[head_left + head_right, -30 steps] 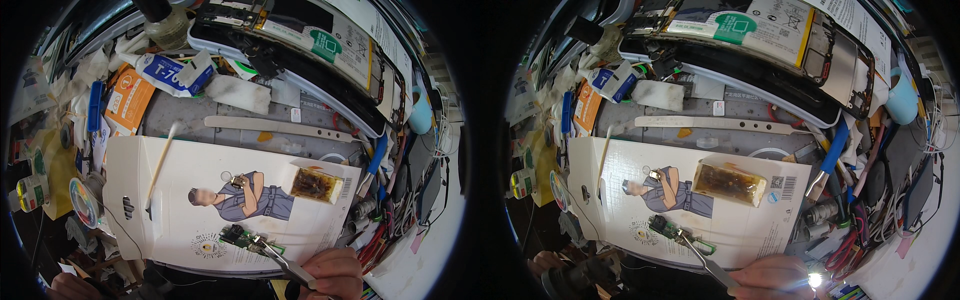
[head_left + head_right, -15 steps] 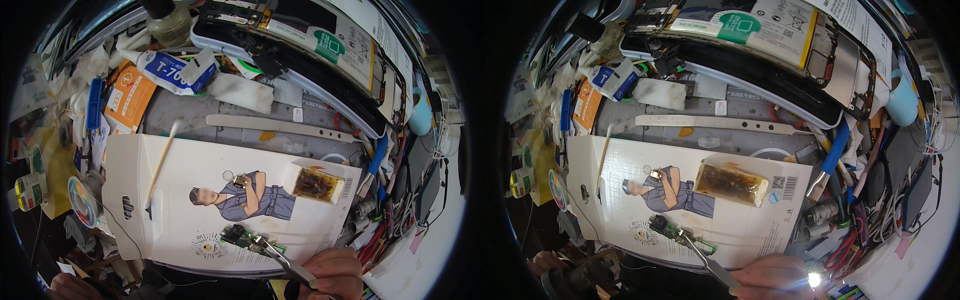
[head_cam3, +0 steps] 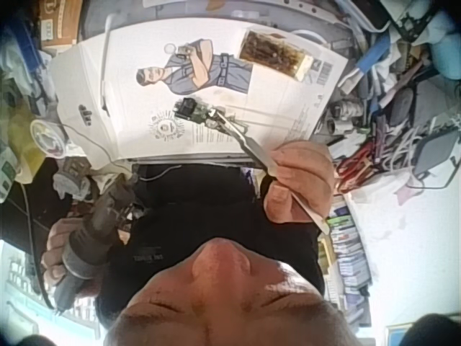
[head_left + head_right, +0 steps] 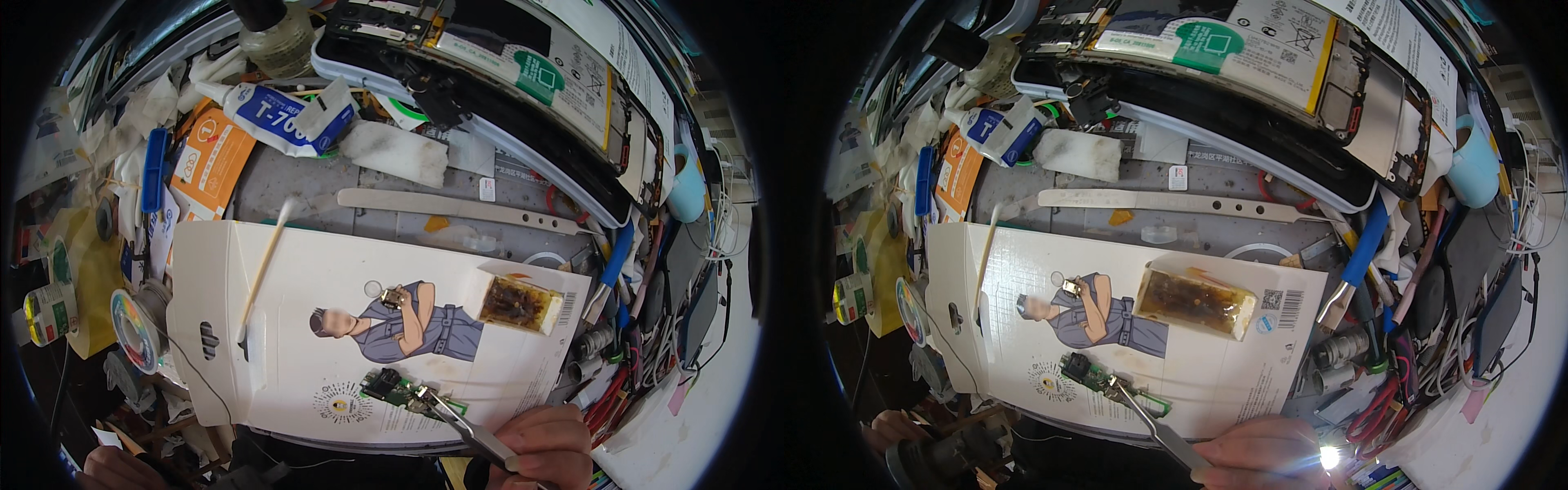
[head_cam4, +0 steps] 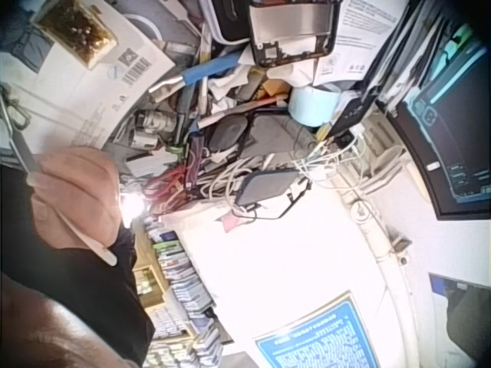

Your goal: The person uses a hot air gun and tweezers to heat and reposition a small component on a green circuit board. They repeatedly apply heat, adjust the component, and inspect the board while working at a cluttered electronics repair bench.

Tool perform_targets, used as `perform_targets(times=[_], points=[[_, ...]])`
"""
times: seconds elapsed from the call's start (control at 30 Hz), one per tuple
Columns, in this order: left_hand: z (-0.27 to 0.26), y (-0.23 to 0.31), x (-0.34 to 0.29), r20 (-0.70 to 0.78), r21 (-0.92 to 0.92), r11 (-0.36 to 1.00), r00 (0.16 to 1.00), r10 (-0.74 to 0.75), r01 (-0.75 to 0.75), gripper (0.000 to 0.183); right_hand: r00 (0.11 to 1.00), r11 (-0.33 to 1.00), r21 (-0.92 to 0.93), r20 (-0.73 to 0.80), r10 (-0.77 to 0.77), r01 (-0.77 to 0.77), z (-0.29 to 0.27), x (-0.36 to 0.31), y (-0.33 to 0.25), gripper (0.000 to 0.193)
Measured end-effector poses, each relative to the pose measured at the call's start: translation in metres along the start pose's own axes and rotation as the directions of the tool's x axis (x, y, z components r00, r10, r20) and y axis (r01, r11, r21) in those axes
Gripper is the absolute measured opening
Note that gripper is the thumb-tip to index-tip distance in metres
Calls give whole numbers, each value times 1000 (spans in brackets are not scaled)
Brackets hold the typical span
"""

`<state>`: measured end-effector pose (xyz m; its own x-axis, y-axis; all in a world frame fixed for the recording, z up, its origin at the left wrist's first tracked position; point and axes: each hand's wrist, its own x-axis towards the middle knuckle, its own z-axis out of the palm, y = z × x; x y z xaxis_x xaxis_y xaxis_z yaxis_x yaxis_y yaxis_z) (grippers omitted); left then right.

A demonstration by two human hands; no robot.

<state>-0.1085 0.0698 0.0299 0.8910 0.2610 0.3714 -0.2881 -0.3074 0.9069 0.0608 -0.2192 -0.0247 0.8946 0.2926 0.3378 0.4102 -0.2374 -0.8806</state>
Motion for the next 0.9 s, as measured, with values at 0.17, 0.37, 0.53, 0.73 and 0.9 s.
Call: perform_targets(times=[0.17, 0.37, 0.53, 0.73, 0.9], points=[[-1, -2, -2, -14, -18, 1000, 1000, 20, -21, 59, 1000, 1000, 17, -2, -22, 22, 0, 0, 2, 25], [0, -4, -1, -14, -29, 999, 999, 32, -32, 60, 999, 999, 25, 10, -38, 38, -1, 1, 4, 24], [4, -3, -1, -40, -21, 999, 999, 28, -28, 61, 999, 999, 29, -1, -38, 38, -1, 1, 4, 24], [2, -4, 1, 23, -72, 997, 999, 30, -29, 59, 999, 1000, -7, 19, -28, 28, -3, 1, 2, 26], [11, -5, 12, 116, -86, 996, 993, 7, 3, 56, 999, 1000, -24, 37, 19, -18, -5, 2, -2, 26]])
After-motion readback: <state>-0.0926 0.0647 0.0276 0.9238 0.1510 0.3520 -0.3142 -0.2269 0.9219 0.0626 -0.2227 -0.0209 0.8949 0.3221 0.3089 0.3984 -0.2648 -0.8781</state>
